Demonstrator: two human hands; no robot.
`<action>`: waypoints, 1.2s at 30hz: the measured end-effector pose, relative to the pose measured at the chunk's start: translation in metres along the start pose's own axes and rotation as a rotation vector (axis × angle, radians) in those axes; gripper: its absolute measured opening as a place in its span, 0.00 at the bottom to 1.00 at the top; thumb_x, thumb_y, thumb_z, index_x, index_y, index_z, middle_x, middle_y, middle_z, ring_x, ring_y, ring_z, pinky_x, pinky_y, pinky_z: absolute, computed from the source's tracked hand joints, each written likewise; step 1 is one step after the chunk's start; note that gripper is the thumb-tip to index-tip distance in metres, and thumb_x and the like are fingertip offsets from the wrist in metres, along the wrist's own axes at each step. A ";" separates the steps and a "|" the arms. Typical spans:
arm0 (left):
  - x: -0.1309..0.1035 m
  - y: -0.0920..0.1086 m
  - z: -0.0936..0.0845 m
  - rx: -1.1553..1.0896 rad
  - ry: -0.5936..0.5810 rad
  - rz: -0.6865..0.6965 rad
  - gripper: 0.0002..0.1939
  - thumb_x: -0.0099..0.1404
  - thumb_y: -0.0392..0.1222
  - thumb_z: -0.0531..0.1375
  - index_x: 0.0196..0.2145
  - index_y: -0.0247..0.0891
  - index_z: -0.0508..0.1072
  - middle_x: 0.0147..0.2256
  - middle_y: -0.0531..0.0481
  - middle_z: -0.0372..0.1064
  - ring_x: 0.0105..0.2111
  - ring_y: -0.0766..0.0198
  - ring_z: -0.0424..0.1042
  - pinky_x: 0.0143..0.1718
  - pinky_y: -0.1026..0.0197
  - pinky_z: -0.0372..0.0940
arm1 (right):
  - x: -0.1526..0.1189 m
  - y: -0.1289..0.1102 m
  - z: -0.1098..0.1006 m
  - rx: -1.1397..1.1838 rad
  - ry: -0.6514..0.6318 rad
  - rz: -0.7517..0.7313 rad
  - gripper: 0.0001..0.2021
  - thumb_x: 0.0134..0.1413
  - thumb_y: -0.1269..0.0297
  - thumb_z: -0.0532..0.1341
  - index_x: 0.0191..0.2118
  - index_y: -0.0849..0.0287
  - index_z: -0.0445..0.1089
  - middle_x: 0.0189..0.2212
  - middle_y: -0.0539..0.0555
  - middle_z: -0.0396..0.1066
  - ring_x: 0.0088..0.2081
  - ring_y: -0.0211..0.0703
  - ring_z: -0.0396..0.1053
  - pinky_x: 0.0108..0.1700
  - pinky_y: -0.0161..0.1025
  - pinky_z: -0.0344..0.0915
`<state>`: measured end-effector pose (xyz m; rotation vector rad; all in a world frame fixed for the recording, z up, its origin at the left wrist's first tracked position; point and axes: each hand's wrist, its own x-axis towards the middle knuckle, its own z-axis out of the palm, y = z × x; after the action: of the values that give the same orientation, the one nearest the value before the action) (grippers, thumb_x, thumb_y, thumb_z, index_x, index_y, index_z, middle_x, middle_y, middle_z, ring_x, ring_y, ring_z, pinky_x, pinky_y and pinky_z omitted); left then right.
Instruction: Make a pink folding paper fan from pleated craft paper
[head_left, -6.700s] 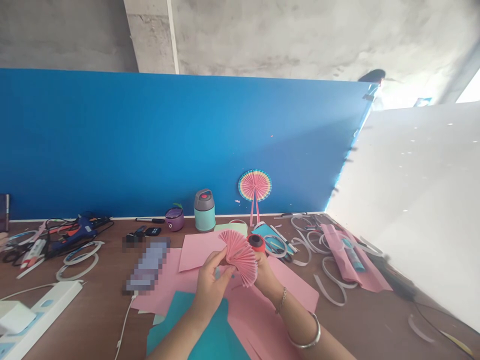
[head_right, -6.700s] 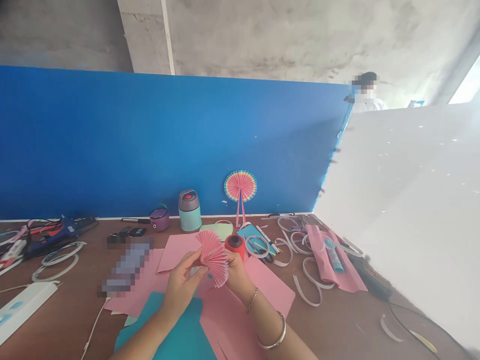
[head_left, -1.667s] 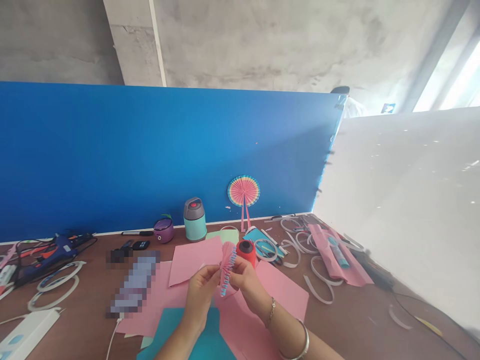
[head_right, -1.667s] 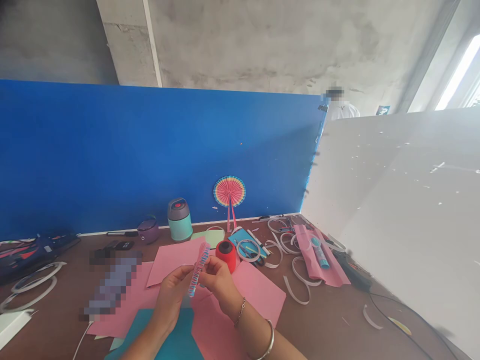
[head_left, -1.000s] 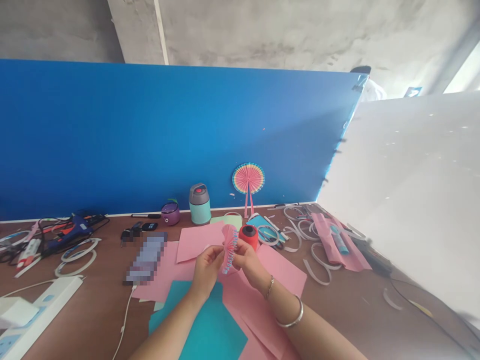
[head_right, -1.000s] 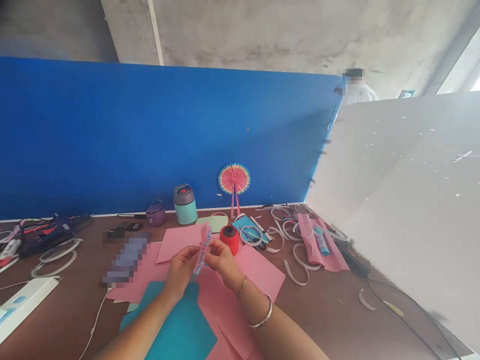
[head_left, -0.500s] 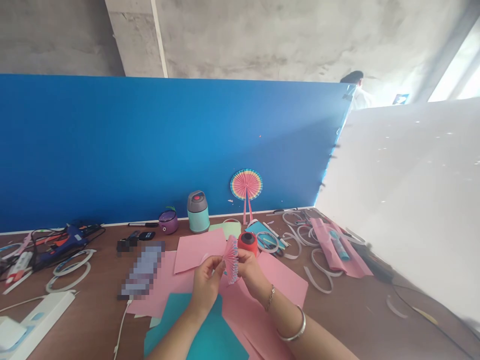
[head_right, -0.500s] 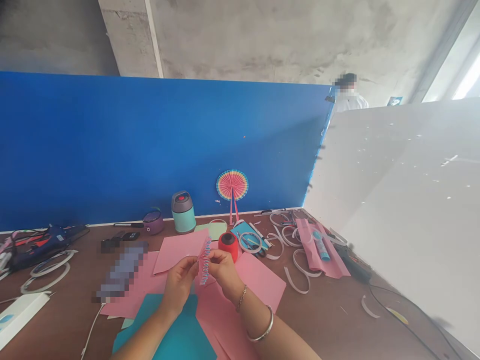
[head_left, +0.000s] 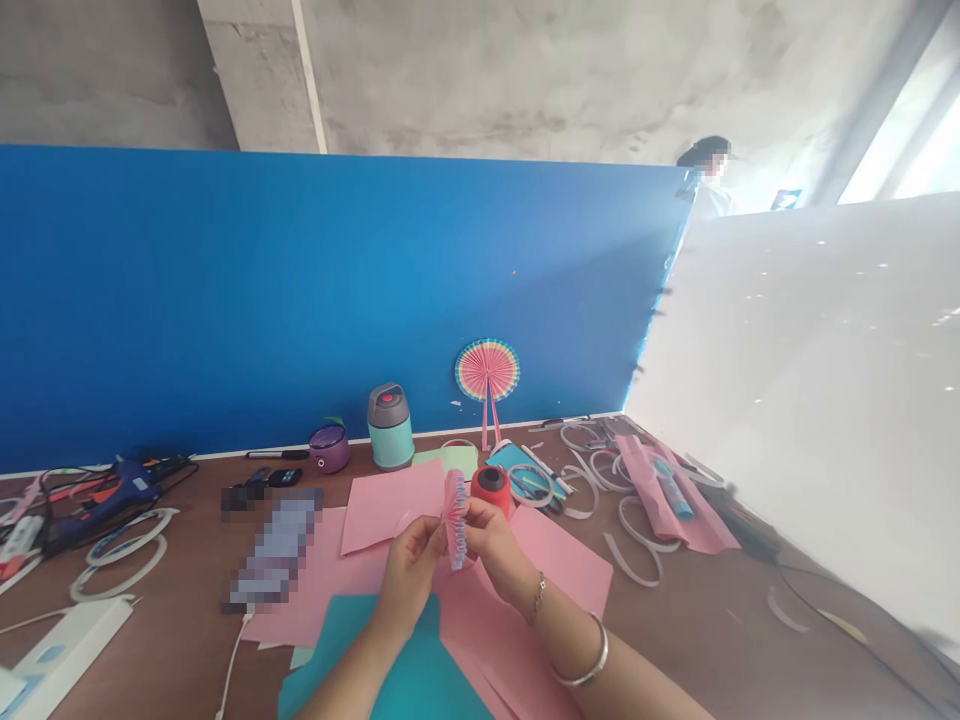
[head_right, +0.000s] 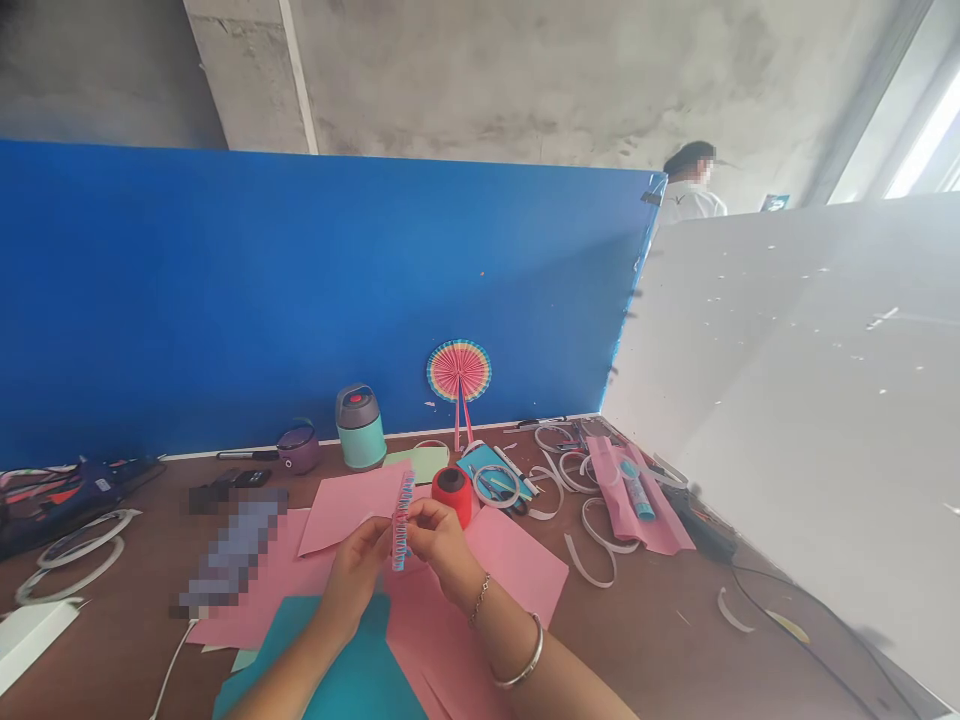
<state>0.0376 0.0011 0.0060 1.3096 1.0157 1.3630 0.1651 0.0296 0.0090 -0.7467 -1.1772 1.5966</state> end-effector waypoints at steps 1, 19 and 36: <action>0.000 -0.001 -0.001 0.013 0.001 0.017 0.15 0.61 0.52 0.58 0.30 0.37 0.74 0.27 0.50 0.72 0.29 0.62 0.67 0.34 0.63 0.61 | -0.001 -0.002 0.001 -0.005 -0.015 -0.003 0.10 0.37 0.63 0.67 0.27 0.60 0.67 0.18 0.43 0.57 0.20 0.29 0.48 0.22 0.32 0.43; -0.005 0.001 -0.002 0.271 0.057 0.226 0.14 0.64 0.48 0.55 0.25 0.38 0.69 0.24 0.52 0.66 0.28 0.63 0.66 0.32 0.64 0.60 | -0.004 -0.005 0.004 0.000 -0.065 -0.015 0.04 0.37 0.70 0.63 0.25 0.61 0.68 0.19 0.45 0.58 0.19 0.28 0.49 0.21 0.31 0.44; 0.002 -0.006 -0.015 0.748 0.191 0.568 0.09 0.66 0.37 0.51 0.28 0.40 0.67 0.26 0.50 0.65 0.29 0.62 0.64 0.31 0.61 0.59 | 0.000 -0.007 -0.004 0.167 -0.052 0.055 0.15 0.51 0.54 0.59 0.39 0.60 0.71 0.25 0.51 0.69 0.27 0.39 0.64 0.30 0.35 0.60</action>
<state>0.0236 0.0051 -0.0002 2.1753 1.4307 1.6097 0.1705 0.0314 0.0141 -0.6377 -1.0528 1.7450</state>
